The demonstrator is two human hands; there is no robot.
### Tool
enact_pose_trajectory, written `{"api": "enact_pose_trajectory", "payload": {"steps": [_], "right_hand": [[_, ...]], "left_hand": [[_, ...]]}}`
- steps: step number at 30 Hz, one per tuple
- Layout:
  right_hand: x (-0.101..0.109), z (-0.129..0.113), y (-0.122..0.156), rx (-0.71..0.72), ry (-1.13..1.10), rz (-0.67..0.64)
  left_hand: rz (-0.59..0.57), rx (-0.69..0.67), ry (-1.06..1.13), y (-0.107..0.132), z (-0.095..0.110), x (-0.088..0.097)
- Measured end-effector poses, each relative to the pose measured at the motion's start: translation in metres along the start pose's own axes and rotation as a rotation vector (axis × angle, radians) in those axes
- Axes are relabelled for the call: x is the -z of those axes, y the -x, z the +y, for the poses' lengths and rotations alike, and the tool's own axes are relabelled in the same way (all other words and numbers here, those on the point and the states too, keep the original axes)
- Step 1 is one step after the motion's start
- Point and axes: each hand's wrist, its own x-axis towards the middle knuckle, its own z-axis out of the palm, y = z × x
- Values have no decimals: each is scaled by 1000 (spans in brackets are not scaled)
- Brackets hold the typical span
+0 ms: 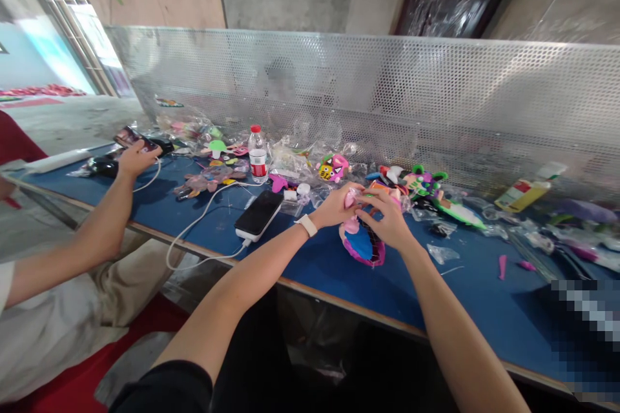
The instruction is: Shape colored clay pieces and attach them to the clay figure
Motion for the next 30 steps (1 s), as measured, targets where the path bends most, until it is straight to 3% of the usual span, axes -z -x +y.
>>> {"api": "enact_pose_trajectory", "payload": {"steps": [15, 21, 30], "right_hand": [[1, -7, -2, -4, -91, -55], [0, -10, -4, -17, -101, 36], [-3, -6, -3, 41, -74, -54]], "left_hand": [[-19, -60, 28, -5, 5, 7], [6, -24, 10, -6, 5, 7], [8, -37, -20, -2, -2, 4]]}}
